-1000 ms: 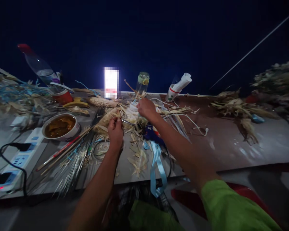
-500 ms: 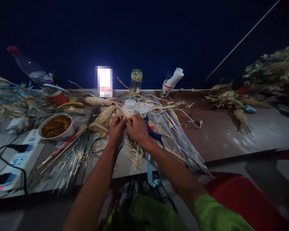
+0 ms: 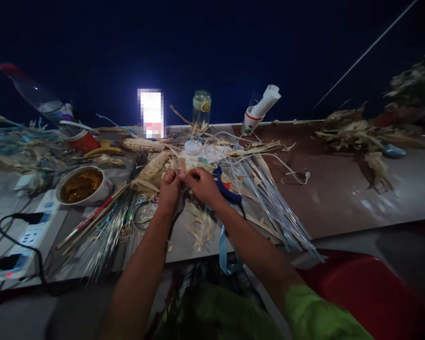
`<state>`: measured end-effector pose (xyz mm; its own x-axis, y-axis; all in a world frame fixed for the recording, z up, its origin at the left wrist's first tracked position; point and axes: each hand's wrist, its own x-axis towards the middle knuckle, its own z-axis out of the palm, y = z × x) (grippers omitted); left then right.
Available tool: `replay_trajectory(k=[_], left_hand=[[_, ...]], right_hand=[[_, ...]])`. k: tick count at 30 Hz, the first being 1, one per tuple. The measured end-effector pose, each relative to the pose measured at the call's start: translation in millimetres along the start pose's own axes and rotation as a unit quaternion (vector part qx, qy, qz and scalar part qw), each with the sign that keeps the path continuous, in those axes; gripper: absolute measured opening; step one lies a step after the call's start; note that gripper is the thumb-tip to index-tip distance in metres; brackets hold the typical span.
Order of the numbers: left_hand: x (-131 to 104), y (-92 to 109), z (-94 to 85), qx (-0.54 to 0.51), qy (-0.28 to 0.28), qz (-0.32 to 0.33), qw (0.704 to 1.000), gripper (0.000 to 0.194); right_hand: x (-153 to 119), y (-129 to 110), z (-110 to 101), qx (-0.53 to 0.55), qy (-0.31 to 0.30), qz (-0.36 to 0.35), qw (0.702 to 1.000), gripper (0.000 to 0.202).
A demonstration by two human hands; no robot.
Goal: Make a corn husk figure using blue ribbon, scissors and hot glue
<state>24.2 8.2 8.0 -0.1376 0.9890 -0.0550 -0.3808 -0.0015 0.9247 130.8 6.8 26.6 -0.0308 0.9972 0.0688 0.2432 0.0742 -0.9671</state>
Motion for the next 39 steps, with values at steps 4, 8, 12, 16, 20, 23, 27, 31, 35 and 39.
replay_trajectory(k=[4, 8, 12, 16, 20, 23, 27, 31, 35, 39], left_hand=[[-6, 2, 6.8, 0.036, -0.067, -0.022, 0.997, 0.029], [-9, 0, 9.0, 0.015, -0.107, -0.043, 0.993, 0.027], [-8, 0, 5.7, 0.006, -0.117, -0.048, 0.992, 0.023], [-5, -1, 1.2, 0.033, -0.098, -0.040, 0.994, 0.022], [-1, -3, -1.0, 0.070, -0.054, 0.000, 0.996, 0.022], [1, -1, -3.0, 0.091, 0.011, 0.056, 0.994, 0.021], [6, 4, -8.1, 0.167, 0.091, 0.111, 0.976, 0.021], [9, 3, -10.4, 0.198, 0.119, 0.134, 0.964, 0.019], [8, 3, -9.6, 0.211, 0.128, 0.110, 0.963, 0.018], [7, 5, -9.1, 0.226, 0.117, 0.126, 0.959, 0.013]], right_hand=[[8, 3, -6, 0.129, 0.012, 0.065, 0.989, 0.029], [10, -1, -14, 0.287, -0.043, 0.150, 0.945, 0.033], [10, -6, -18, 0.368, -0.047, 0.163, 0.914, 0.032], [12, -5, -18, 0.383, -0.029, 0.144, 0.912, 0.031], [12, 0, -18, 0.339, -0.004, 0.115, 0.934, 0.027], [12, 2, -22, 0.217, 0.034, 0.071, 0.973, 0.024], [8, 0, -28, -0.082, 0.060, -0.077, 0.992, 0.017], [3, -2, -28, -0.335, -0.067, -0.135, 0.930, 0.021], [2, -2, -22, -0.468, -0.096, -0.128, 0.869, 0.024], [1, -5, -15, -0.521, -0.069, -0.124, 0.842, 0.026]])
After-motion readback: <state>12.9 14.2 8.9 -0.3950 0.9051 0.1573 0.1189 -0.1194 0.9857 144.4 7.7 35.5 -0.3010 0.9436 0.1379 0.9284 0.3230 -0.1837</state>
